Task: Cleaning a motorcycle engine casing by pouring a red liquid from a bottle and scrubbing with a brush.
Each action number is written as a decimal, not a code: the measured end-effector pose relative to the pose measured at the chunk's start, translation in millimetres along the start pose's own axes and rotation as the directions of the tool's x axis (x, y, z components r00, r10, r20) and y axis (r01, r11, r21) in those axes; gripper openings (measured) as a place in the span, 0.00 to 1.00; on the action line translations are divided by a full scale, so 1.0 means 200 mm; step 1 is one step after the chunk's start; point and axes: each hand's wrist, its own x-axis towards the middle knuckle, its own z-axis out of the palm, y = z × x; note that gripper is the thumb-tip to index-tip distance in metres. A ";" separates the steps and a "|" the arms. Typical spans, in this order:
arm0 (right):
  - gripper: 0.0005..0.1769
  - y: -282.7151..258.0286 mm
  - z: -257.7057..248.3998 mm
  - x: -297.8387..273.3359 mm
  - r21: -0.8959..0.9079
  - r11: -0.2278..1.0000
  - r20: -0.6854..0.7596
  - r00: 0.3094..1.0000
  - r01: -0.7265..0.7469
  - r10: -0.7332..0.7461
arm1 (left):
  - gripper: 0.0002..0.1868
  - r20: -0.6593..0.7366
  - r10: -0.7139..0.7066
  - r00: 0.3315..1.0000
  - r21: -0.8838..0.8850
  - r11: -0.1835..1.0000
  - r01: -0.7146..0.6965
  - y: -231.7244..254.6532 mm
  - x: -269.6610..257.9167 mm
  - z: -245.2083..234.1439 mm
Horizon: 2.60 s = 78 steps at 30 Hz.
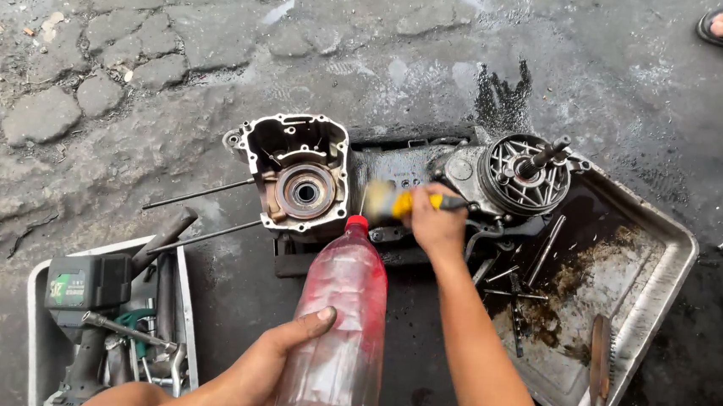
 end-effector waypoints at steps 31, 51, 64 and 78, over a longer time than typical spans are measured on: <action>0.09 -0.07 0.47 0.24 0.744 0.641 0.016 0.964 -0.190 0.267 | 0.29 0.075 0.146 0.987 -0.025 0.989 -0.144 0.07 -0.09 0.10; 0.09 0.11 0.30 0.26 0.382 0.924 -0.107 0.992 -0.024 0.070 | 0.26 0.041 0.080 0.996 -0.020 0.997 -0.079 -0.09 -0.07 0.14; 0.13 0.18 0.46 0.15 0.729 0.669 -0.040 0.967 -0.144 0.251 | 0.22 0.002 0.128 0.992 0.014 0.992 -0.128 -0.13 -0.10 0.13; 0.11 0.12 0.20 0.00 0.453 0.886 0.009 0.994 -0.102 0.109 | 0.24 0.054 0.058 0.997 -0.024 0.998 -0.056 -0.09 -0.06 0.08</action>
